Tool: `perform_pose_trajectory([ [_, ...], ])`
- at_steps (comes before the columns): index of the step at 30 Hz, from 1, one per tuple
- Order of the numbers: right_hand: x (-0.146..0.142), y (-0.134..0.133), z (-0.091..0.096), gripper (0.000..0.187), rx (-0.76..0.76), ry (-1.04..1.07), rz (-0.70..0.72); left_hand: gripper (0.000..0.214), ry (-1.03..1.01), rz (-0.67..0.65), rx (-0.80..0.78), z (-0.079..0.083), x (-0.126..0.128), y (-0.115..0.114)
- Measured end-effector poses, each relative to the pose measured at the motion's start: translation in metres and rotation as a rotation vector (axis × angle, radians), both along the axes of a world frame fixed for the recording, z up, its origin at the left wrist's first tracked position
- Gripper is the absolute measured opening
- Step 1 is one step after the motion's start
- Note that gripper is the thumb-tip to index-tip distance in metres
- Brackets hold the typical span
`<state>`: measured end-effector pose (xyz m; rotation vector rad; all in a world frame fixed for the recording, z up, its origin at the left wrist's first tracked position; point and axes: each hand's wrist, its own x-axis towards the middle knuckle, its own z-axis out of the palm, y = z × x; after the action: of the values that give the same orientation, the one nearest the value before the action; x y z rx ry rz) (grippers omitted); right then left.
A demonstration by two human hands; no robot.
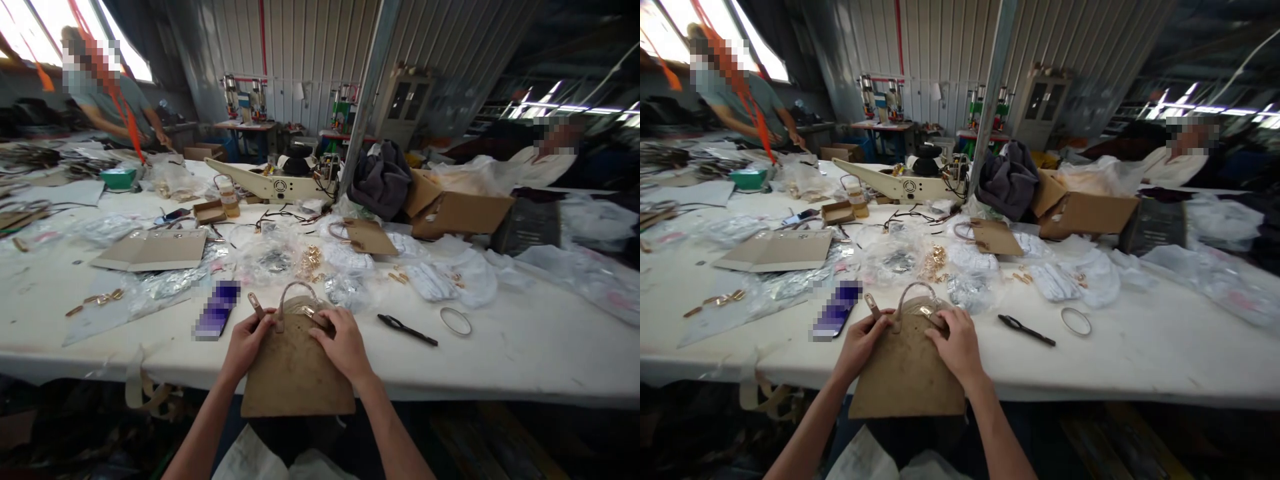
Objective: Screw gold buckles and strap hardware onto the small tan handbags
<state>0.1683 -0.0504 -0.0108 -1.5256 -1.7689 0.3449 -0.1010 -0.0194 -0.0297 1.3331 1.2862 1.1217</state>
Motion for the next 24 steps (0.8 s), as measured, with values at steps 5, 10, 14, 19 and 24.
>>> perform_pose_trajectory([
  [5, -0.004, 0.007, -0.001, 0.026, 0.061, 0.169, -0.169, 0.055, -0.035, 0.002, -0.014, -0.006, -0.001, 0.001],
  [10, 0.005, 0.004, -0.016, 0.045, 0.005, 0.296, -0.292, 0.056, -0.082, -0.007, -0.042, -0.007, -0.004, 0.001],
  [14, 0.019, 0.002, -0.032, 0.061, -0.17, 0.441, -0.303, 0.053, -0.111, -0.017, -0.04, -0.012, -0.006, 0.002],
  [19, 0.022, 0.003, -0.033, 0.073, -0.166, 0.419, -0.337, 0.052, -0.096, -0.003, -0.01, -0.017, -0.004, 0.003],
  [24, 0.018, 0.011, 0.006, 0.066, 0.153, 0.074, -0.36, 0.052, -0.062, -0.026, -0.002, -0.018, -0.006, 0.002],
])
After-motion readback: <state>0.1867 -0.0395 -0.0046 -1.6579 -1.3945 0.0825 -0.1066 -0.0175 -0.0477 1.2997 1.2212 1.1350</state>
